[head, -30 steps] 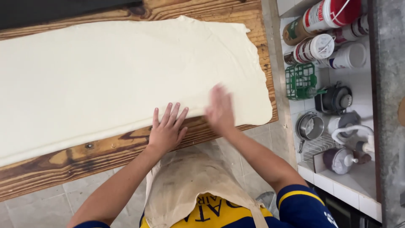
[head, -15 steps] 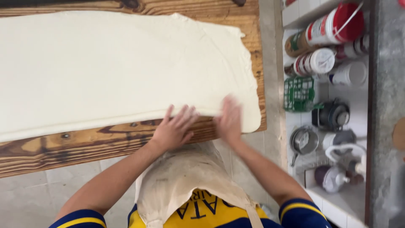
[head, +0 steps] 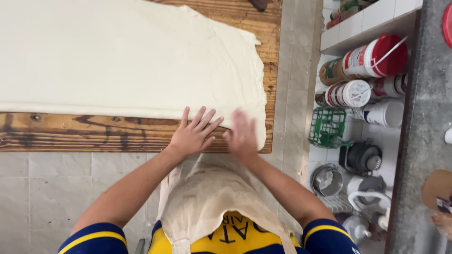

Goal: Cutting and shaping dough into small bread rolls on a wooden table

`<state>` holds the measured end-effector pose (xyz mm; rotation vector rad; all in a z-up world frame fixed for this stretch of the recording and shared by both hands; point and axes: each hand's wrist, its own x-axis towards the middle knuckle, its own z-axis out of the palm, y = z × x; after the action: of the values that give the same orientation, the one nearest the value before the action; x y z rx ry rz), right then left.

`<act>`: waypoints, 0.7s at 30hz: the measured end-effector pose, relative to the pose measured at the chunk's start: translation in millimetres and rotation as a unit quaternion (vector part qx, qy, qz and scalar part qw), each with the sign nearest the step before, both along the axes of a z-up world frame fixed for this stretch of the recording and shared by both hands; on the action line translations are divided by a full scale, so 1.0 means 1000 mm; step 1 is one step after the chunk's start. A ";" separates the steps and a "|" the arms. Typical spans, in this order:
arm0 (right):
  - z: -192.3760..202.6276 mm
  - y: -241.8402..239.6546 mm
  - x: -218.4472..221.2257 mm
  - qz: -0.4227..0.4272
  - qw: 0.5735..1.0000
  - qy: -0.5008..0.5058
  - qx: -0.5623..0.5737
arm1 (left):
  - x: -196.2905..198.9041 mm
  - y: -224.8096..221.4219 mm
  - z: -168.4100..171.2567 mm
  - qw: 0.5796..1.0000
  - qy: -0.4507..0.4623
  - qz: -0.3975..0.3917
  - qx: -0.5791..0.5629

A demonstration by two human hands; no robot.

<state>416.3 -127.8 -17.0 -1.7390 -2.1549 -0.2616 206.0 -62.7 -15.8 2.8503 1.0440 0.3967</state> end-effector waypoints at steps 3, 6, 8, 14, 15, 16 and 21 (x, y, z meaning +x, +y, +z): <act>-0.011 0.033 0.077 -0.175 0.984 -0.032 -0.022 | 0.009 0.001 0.010 0.999 -0.002 0.024 -0.024; 0.012 0.002 0.053 -0.072 0.994 -0.071 0.029 | 0.018 -0.010 0.026 1.000 -0.005 -0.002 -0.009; 0.006 -0.026 0.031 -0.033 0.999 -0.034 -0.007 | 0.023 -0.015 0.011 1.000 -0.013 -0.018 0.004; 0.006 0.026 0.089 -0.106 0.989 0.012 -0.101 | 0.043 -0.004 -0.003 1.000 -0.019 0.009 0.002; 0.010 0.031 0.095 -0.160 0.964 0.081 -0.195 | 0.044 -0.003 -0.003 1.000 -0.019 0.013 0.002; 0.010 0.018 0.087 -0.156 0.966 0.082 -0.190 | 0.044 -0.004 -0.002 1.000 -0.019 0.016 0.009; 0.000 0.020 0.102 -0.106 0.987 -0.014 -0.119 | 0.021 -0.010 -0.003 0.999 -0.052 0.004 0.010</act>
<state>518.6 -108.1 -16.7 -2.1130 -2.0909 -0.0847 227.4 -72.5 -18.5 2.8085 1.0372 0.5528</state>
